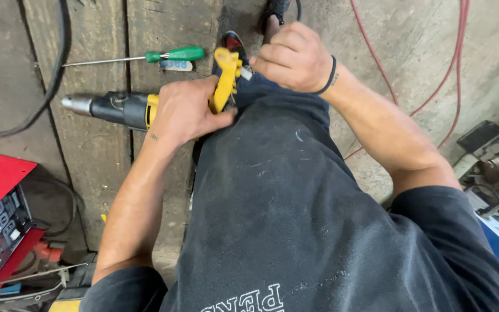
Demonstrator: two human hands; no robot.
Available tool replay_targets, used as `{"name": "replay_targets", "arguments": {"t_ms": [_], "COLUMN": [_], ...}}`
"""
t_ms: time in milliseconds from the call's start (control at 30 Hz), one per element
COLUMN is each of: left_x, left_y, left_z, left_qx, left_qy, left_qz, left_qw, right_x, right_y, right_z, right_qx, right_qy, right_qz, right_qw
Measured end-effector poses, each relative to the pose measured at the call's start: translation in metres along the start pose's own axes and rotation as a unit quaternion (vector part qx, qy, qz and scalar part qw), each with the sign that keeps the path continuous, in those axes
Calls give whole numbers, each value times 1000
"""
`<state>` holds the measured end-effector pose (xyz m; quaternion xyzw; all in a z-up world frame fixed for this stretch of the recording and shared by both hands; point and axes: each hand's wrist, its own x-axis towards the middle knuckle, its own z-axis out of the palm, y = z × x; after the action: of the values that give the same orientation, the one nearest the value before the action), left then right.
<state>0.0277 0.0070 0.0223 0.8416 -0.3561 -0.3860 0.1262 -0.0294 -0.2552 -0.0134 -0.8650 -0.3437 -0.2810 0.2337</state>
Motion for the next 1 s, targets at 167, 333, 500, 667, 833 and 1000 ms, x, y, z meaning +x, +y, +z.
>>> {"name": "replay_targets", "arguments": {"t_ms": [167, 333, 500, 667, 833, 1000], "left_x": [-7, -10, -10, -13, -10, -1], "left_y": [-12, -14, -16, -6, -12, -16], "left_z": [-5, -5, 3, 2, 11, 19], "left_qx": [-25, -57, -123, -204, -214, -178], "left_qy": [30, 56, 39, -6, -28, -41], "left_qz": [64, 172, 178, 105, 83, 79], "left_qw": [997, 982, 975, 973, 973, 980], "right_x": [4, 21, 20, 20, 21, 15], "right_y": [-9, -10, 0, 2, 1, 7], "right_z": [4, -5, -3, -1, -9, -15], "right_qx": [97, 194, 414, 368, 365, 324], "right_qy": [-36, -141, -359, -329, -289, -309], "right_qz": [79, 144, 248, 230, 219, 218], "right_qw": [991, 960, 799, 839, 857, 867]}}
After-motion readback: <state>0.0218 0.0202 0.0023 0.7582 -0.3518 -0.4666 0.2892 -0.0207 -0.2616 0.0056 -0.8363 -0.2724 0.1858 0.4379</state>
